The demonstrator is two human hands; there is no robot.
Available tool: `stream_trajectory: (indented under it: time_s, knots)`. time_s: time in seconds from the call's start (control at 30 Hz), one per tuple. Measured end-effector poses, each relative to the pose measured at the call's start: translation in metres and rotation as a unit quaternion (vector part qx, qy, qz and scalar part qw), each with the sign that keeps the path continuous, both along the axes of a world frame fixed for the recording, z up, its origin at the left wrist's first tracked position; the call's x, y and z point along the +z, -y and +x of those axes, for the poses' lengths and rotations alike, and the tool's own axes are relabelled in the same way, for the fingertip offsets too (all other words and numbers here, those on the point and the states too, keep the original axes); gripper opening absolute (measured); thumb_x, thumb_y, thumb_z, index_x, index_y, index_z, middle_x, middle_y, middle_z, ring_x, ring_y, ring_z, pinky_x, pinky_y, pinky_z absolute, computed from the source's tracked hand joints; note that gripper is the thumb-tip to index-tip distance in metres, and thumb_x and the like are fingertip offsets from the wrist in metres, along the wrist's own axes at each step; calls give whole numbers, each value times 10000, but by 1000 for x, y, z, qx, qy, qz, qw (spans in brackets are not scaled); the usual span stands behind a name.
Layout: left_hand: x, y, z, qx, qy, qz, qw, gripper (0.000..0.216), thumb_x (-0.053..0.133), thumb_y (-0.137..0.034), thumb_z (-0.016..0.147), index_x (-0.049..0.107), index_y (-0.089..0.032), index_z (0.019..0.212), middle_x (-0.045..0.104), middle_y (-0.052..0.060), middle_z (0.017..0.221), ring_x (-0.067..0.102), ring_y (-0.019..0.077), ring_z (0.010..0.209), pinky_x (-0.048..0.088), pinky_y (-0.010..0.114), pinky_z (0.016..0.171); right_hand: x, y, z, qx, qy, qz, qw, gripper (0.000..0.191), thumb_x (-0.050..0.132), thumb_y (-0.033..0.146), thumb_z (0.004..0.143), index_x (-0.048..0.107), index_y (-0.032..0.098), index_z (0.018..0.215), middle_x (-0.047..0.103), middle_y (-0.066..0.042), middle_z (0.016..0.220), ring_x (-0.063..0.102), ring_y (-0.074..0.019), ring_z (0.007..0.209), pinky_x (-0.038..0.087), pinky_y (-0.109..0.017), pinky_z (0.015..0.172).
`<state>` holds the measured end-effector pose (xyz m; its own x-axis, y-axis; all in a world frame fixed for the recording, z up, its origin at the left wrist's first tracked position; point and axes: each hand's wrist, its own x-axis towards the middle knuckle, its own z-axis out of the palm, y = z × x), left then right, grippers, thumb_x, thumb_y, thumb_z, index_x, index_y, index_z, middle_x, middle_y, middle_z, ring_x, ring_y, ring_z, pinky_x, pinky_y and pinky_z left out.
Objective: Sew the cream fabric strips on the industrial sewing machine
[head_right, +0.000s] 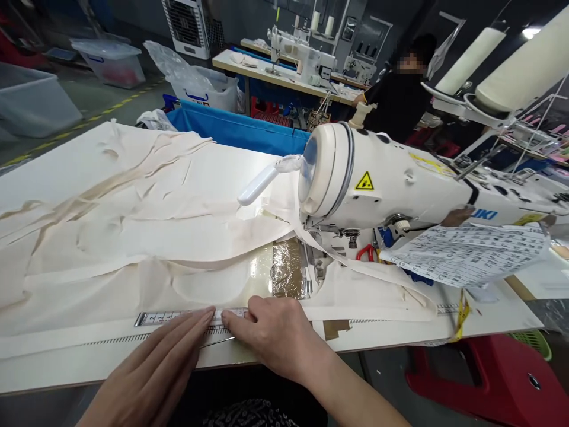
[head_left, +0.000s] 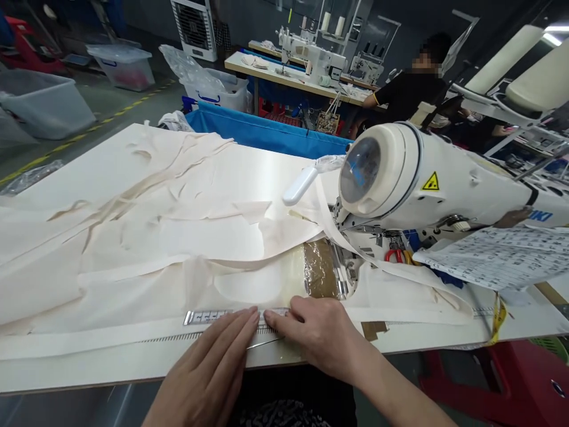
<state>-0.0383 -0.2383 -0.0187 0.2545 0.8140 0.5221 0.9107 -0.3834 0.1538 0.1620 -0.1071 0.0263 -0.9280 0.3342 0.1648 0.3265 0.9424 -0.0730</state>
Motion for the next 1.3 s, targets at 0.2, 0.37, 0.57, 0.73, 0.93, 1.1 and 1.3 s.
stream_trajectory:
  time_s: [0.2,0.37,0.57,0.73,0.93,1.1,1.3]
  knots:
    - [0,-6,8,29,14,14,999,524,432,-126,981,367,-62,1497,627,109,1333,556,210,1233,407,331,1090,6,-2,6,-54,-2,-170,984,406,521,93,889,562,235,1268,666,5,835,594,-162,684,359,-277,545]
    - [5,-8,11,28,-16,7,999,460,444,-167,991,466,-111,1448,621,72,1346,558,223,1191,390,361,1066,19,-6,23,-164,-25,-266,950,190,503,75,910,522,226,1024,657,54,786,609,-129,668,390,-239,589]
    - [3,-13,13,46,-69,11,996,414,490,-230,991,545,-199,1400,658,57,1245,593,236,1060,421,404,971,22,-5,36,-237,-15,-248,939,103,484,186,980,494,230,888,606,50,721,575,-143,626,347,-250,564]
    - [2,-15,12,38,-78,12,996,410,486,-251,991,553,-193,1392,653,75,1212,592,246,1022,425,421,944,18,-4,37,-256,-3,-233,938,167,469,203,980,445,236,818,588,49,696,570,-143,612,322,-249,551]
    - [5,-17,11,38,-54,18,998,381,482,-241,989,587,-192,1353,662,85,1147,593,257,974,420,421,905,12,-3,33,-262,24,-196,945,136,440,185,953,408,238,832,630,13,711,565,-169,585,251,-271,527]
    - [10,-19,25,13,-35,18,999,409,484,-254,978,559,-156,1367,604,111,1316,563,281,1131,370,432,1028,15,-3,29,-247,41,-189,950,125,462,150,913,408,231,835,673,-7,733,601,-179,616,239,-284,534]
    - [6,-38,70,-68,-19,37,997,429,449,-236,974,524,-31,1343,608,143,1336,527,269,1242,355,376,1091,20,-6,27,-255,31,-201,945,140,489,155,889,422,234,795,655,17,706,562,-161,609,245,-280,538]
